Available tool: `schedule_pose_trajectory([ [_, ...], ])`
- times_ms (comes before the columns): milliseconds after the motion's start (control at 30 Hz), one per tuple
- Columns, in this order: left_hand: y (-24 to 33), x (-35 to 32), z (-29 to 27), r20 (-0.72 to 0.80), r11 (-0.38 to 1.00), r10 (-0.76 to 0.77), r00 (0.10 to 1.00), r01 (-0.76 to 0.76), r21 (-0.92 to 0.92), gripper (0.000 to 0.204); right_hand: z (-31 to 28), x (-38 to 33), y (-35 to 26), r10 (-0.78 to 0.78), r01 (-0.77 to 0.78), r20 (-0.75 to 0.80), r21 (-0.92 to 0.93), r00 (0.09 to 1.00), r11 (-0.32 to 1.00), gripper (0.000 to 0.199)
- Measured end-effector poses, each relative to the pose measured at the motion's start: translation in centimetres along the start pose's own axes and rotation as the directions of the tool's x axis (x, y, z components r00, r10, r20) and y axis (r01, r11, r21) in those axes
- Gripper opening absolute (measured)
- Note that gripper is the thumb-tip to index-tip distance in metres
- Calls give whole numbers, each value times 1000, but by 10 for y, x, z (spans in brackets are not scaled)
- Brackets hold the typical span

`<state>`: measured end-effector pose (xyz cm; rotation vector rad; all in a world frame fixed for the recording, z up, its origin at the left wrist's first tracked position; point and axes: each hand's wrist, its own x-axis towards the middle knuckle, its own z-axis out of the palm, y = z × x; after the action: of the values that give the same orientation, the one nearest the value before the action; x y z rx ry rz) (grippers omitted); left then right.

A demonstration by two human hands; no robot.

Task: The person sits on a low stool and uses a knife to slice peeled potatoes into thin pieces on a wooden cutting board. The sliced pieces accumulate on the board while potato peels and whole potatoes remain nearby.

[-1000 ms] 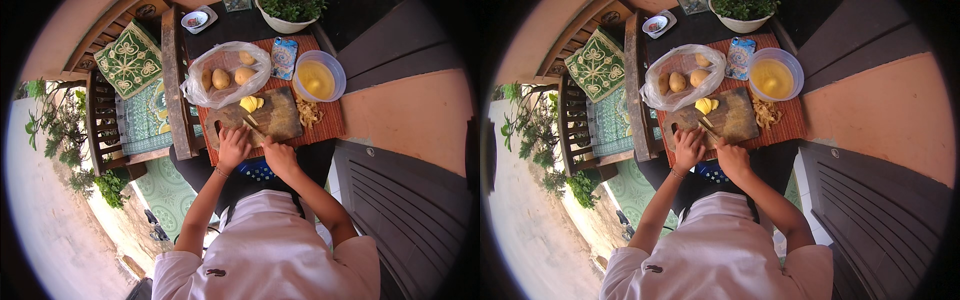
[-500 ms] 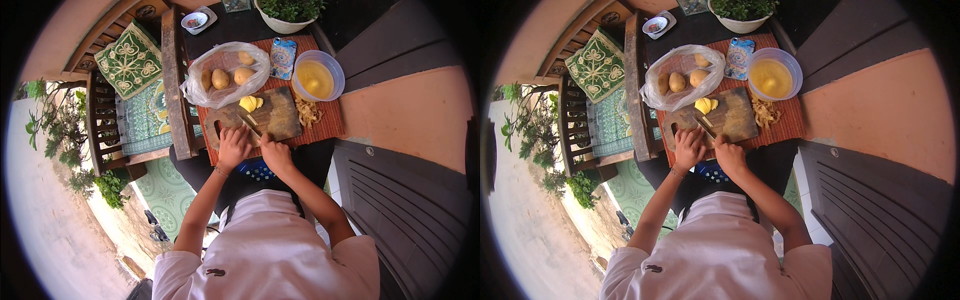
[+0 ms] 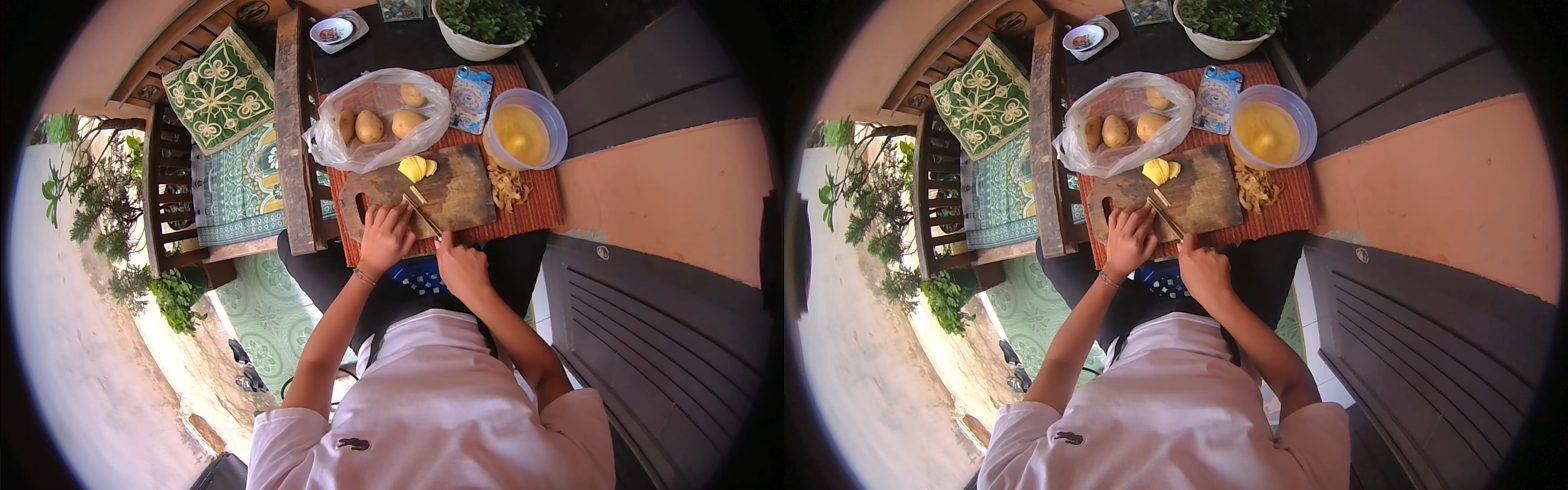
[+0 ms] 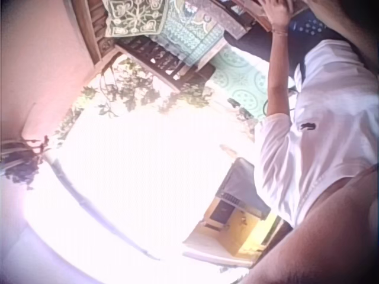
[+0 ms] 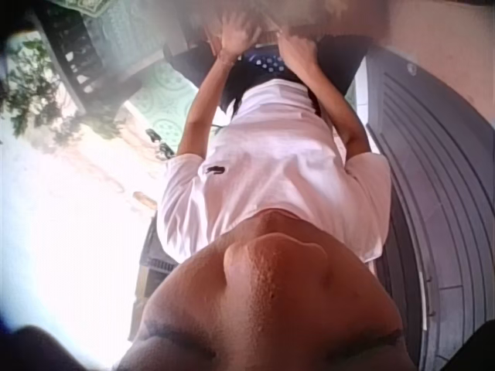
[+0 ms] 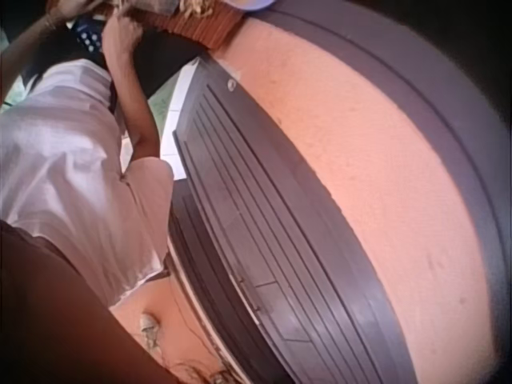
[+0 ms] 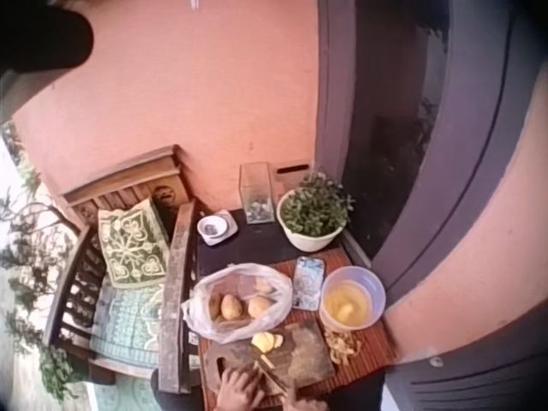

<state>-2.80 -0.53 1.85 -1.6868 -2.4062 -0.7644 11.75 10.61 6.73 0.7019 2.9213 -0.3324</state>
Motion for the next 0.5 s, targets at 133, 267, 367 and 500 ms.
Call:
schedule_pose_trajectory([
  [133,0,0,0,-4,1000,0,1000,0,-2,43,8,-3,4,-13,14,-21,61,1000,998,23],
  [267,0,0,-1,1,1000,-5,1000,5,-20,42,0,-3,2,-24,24,3,148,1000,989,34],
  [367,0,1,-1,-8,1000,-1,1000,1,-18,42,1,-4,4,-79,77,6,192,997,978,53],
  [500,1,1,-2,-4,1000,-5,1000,4,-24,44,3,-3,7,-103,106,-23,242,994,965,66],
])
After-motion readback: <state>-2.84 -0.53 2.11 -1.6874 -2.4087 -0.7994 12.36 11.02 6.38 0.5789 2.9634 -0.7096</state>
